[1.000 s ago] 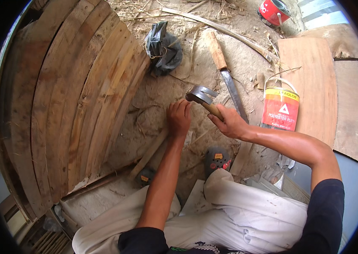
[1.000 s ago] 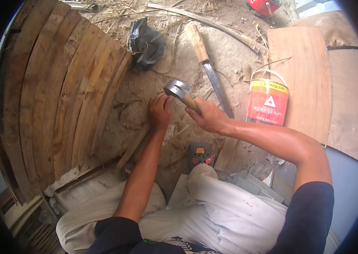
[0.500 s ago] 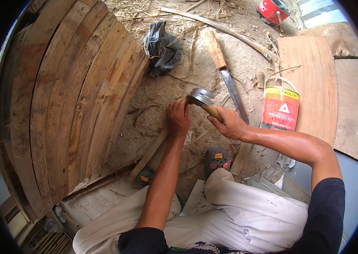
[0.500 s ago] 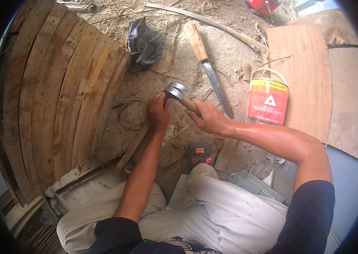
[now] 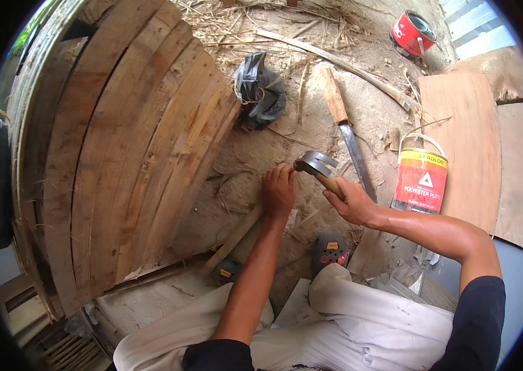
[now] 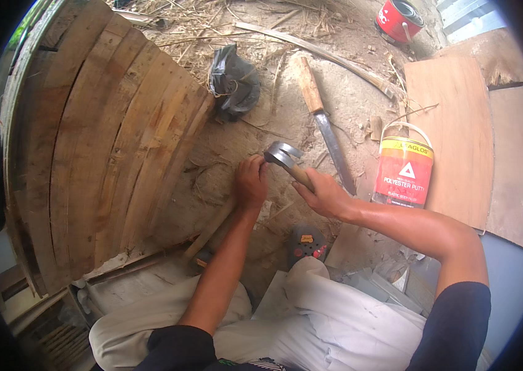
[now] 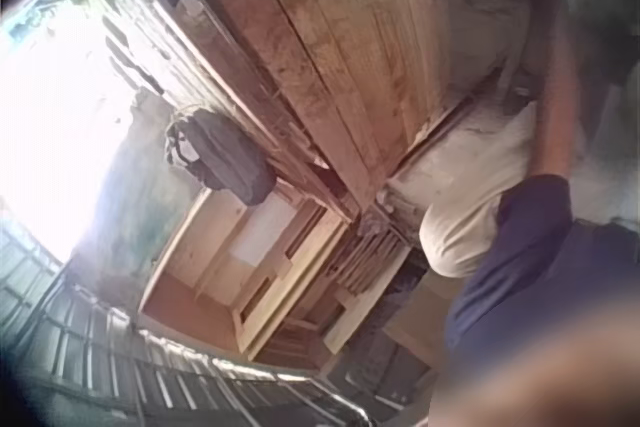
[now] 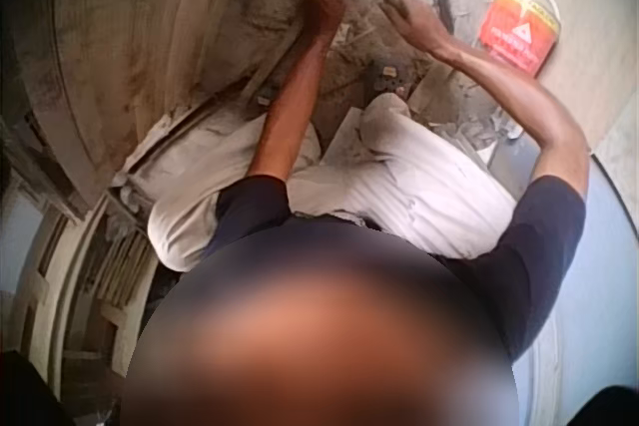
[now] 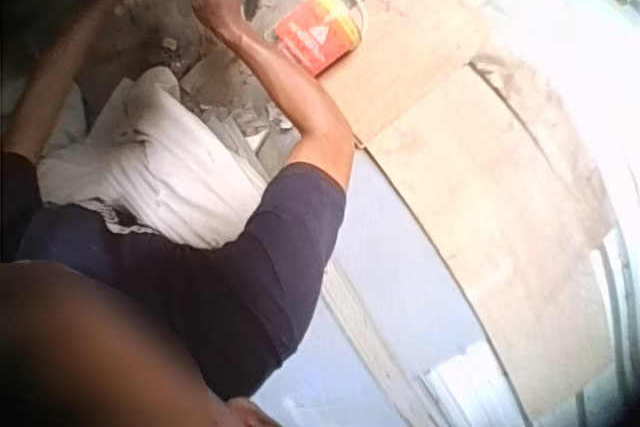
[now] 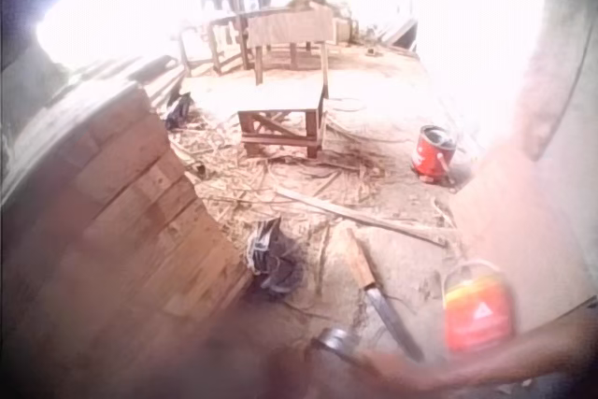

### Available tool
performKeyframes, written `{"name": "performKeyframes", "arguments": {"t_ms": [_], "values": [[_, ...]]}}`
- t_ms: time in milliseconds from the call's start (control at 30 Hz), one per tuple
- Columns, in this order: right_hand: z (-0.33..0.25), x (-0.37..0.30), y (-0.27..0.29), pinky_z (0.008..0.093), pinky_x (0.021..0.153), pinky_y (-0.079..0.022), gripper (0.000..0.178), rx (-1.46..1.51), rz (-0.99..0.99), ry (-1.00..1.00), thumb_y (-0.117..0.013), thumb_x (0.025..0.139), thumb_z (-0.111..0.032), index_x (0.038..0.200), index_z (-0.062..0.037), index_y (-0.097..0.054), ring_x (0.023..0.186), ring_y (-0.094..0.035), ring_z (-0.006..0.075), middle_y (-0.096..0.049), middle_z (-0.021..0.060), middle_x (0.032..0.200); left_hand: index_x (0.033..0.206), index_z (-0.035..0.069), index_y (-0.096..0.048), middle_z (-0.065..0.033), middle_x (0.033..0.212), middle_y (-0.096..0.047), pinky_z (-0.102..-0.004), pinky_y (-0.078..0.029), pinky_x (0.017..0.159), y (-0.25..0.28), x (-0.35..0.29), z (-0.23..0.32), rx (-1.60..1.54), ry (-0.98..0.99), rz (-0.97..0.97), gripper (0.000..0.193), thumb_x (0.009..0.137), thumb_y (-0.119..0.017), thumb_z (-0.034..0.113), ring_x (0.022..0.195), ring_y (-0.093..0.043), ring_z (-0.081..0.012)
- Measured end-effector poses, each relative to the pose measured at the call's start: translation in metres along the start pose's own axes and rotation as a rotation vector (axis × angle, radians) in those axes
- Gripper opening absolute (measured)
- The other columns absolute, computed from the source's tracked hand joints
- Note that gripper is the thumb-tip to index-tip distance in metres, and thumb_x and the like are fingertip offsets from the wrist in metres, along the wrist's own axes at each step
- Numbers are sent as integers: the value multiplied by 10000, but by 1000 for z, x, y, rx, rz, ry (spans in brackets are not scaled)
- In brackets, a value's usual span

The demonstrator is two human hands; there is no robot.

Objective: The person assembles a bamboo stool by hammering nails into the frame and attaching side panels. They use a hammer and nails to secure the components, then flip the stool to inspect the underside and reposition it.

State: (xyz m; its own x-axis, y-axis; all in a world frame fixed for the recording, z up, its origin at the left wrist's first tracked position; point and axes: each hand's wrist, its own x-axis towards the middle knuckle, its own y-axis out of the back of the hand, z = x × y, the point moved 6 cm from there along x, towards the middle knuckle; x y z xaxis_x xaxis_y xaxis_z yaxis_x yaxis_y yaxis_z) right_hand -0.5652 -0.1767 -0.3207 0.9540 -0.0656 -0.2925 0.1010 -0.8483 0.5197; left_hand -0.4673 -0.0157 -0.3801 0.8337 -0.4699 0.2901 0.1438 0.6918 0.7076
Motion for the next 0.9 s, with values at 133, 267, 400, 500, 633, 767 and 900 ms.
{"name": "performKeyframes", "arguments": {"t_ms": [133,267,400,500,633,767,900], "values": [[-1,-1,0,512,622,-444,272,-5,5,5,-631,975,-254,1015,-24,-491,710,-604,477,-598,252,735,1052,43,-636,-122,1089,-665,-453,-486,881,-1,-1,0,14,3,-13,154,916,-653,115,1009,-624,-346],[3,-1,-1,514,615,-440,277,23,1,-24,-644,965,-250,1009,-25,-489,715,-604,481,-601,254,738,1059,43,-639,-123,1088,-665,-453,-487,874,-1,-1,0,7,-10,17,159,922,-651,122,995,-625,-348],[5,-1,-2,526,613,-438,279,-15,22,38,-642,967,-251,1002,-22,-487,721,-603,494,-605,263,741,1044,70,-631,-86,1084,-657,-430,-486,834,-1,-1,1,14,-48,43,124,932,-648,120,977,-625,-306],[7,0,-2,531,611,-438,281,-2,29,45,-639,969,-252,1001,-19,-485,719,-602,500,-606,268,740,1039,66,-632,-89,1075,-657,-429,-486,831,-1,-1,1,19,-59,46,119,933,-647,119,973,-625,-307],[6,1,-2,525,606,-440,274,-14,16,16,-636,973,-251,1012,-20,-494,712,-600,498,-601,265,733,1031,59,-631,-93,1072,-657,-430,-484,833,-1,-2,0,10,-49,37,113,942,-642,126,971,-623,-309],[2,2,-1,514,611,-446,256,-4,-4,1,-632,976,-246,1023,-27,-509,714,-604,486,-599,254,731,1025,54,-630,-98,1065,-656,-432,-483,835,-1,-1,1,17,-51,53,111,949,-640,135,971,-620,-314],[-6,4,3,503,627,-455,251,25,14,100,-636,974,-243,1030,-29,-518,729,-613,472,-606,246,751,1026,51,-629,-101,1062,-653,-434,-484,840,-2,-1,1,31,-49,57,120,948,-643,141,973,-617,-313]]}}
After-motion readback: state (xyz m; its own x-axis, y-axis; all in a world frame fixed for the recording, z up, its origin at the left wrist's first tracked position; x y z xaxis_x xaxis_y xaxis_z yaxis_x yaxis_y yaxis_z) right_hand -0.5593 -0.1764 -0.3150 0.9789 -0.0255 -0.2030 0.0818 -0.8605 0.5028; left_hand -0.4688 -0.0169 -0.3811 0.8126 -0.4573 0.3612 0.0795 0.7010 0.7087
